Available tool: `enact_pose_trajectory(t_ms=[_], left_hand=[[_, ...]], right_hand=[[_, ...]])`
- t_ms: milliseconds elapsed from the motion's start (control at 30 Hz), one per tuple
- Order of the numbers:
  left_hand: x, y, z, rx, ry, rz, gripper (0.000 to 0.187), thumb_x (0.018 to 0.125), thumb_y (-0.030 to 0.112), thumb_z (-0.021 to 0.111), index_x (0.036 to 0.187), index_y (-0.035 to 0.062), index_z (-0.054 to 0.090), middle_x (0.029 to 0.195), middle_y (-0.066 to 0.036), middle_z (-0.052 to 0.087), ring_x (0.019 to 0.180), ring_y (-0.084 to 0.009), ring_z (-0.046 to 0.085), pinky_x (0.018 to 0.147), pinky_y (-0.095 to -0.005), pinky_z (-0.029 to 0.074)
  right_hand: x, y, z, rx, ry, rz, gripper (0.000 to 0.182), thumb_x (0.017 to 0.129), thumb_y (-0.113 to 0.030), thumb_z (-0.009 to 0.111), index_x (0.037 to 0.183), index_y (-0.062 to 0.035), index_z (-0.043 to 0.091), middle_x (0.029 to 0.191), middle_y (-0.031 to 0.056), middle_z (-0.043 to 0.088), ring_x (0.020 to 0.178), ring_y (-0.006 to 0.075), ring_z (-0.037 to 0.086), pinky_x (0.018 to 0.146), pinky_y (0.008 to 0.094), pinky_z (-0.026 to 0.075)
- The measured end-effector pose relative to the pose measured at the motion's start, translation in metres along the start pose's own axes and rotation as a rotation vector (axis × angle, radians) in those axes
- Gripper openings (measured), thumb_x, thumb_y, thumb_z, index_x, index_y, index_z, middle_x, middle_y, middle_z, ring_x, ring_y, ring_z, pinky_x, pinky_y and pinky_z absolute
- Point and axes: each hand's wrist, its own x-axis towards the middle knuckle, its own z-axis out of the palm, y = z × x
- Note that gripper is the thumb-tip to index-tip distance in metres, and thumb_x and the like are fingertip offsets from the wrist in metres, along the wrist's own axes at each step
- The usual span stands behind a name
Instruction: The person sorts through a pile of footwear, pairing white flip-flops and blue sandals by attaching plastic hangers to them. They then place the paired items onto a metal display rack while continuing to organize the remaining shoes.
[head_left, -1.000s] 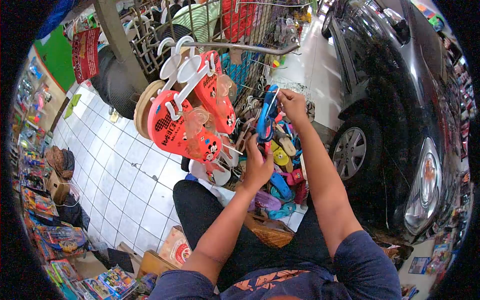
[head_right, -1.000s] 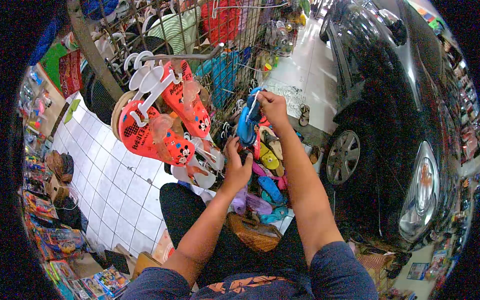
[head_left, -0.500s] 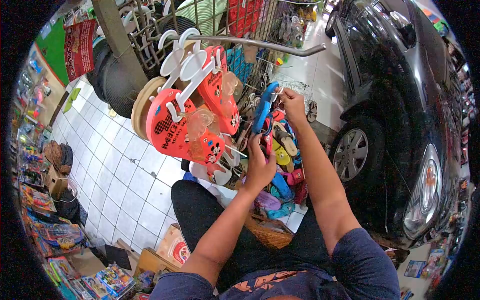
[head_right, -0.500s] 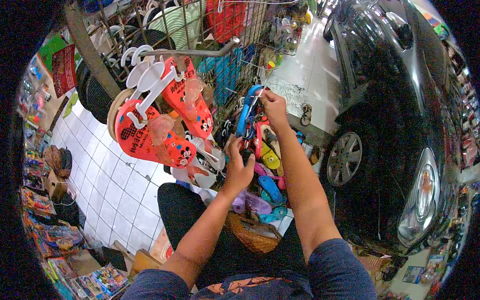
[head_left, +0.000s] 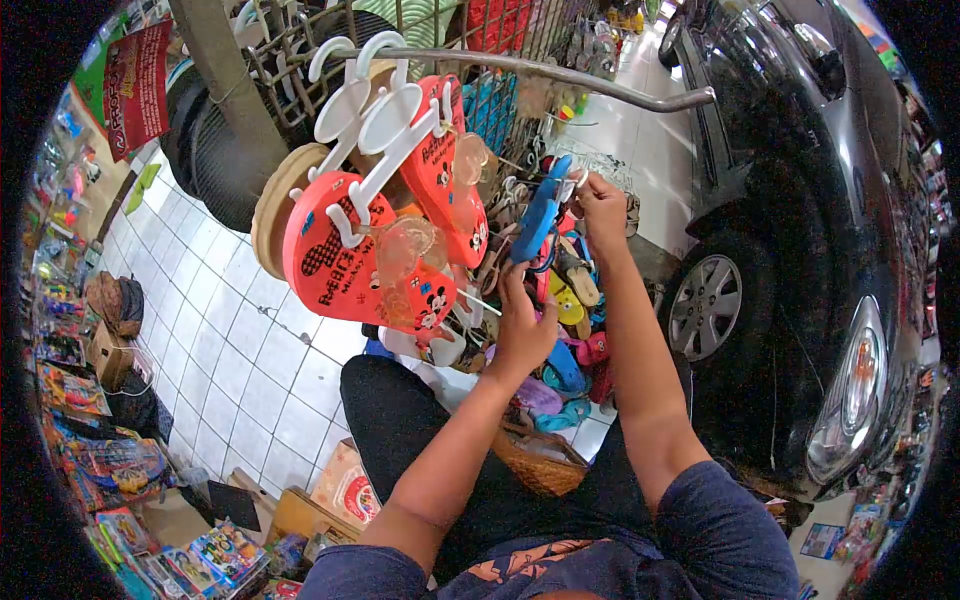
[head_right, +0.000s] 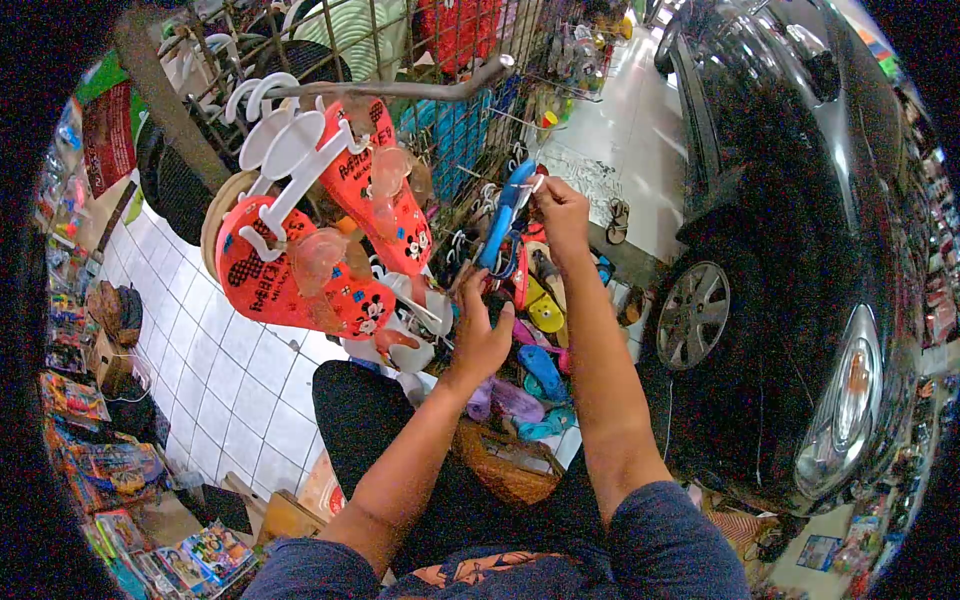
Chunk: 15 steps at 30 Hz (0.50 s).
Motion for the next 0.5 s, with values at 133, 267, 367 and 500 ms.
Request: enact_pose_trajectory(t_ms=[133, 267, 367, 500], left_hand=[[-0.001, -0.005, 0.004, -0.045, -0.038, -0.085, 0.055, 0.081, 0.005, 0.056, 0.128, -0.0062, 0.029, 0.128, -0.029, 0.035, 0.122, -0.0441, 0.034, 0.105, -0.0467, 0.028], [-0.002, -0.003, 0.005, -0.031, -0.023, -0.071, 0.055, 0.081, 0.005, 0.056, 0.128, -0.0058, 0.03, 0.127, -0.03, 0.035, 0.121, -0.0439, 0.035, 0.104, -0.046, 0.028], [-0.002, -0.001, 0.004, -0.055, -0.024, -0.081, 0.054, 0.081, 0.005, 0.056, 0.127, -0.0054, 0.03, 0.126, -0.03, 0.035, 0.121, -0.0438, 0.036, 0.104, -0.0461, 0.028], [0.0, 0.006, 0.002, 0.057, 0.038, 0.044, 0.055, 0.08, 0.004, 0.057, 0.127, -0.0042, 0.03, 0.127, -0.029, 0.034, 0.12, -0.044, 0.036, 0.104, -0.0463, 0.029]], right_hand=[[-0.001, -0.003, 0.0, -0.115, -0.001, -0.059, 0.018, 0.09, -0.018, 0.062, 0.086, -0.0018, 0.067, 0.068, -0.002, 0.055, 0.056, 0.005, 0.046, 0.05, 0.0226, 0.036], [0.0, -0.005, 0.002, -0.226, -0.049, -0.152, 0.018, 0.09, -0.015, 0.061, 0.085, 0.0008, 0.067, 0.07, -0.0011, 0.056, 0.057, 0.0065, 0.047, 0.052, 0.022, 0.038], [-0.001, -0.01, 0.006, -0.248, -0.083, -0.216, 0.016, 0.089, -0.013, 0.061, 0.086, 0.0014, 0.068, 0.072, 0.0003, 0.058, 0.059, 0.0072, 0.049, 0.054, 0.0224, 0.039], [0.005, -0.001, 0.011, -0.335, -0.113, -0.35, 0.013, 0.085, -0.008, 0.061, 0.09, 0.0017, 0.068, 0.075, 0.0032, 0.063, 0.063, 0.008, 0.053, 0.056, 0.0236, 0.041]])
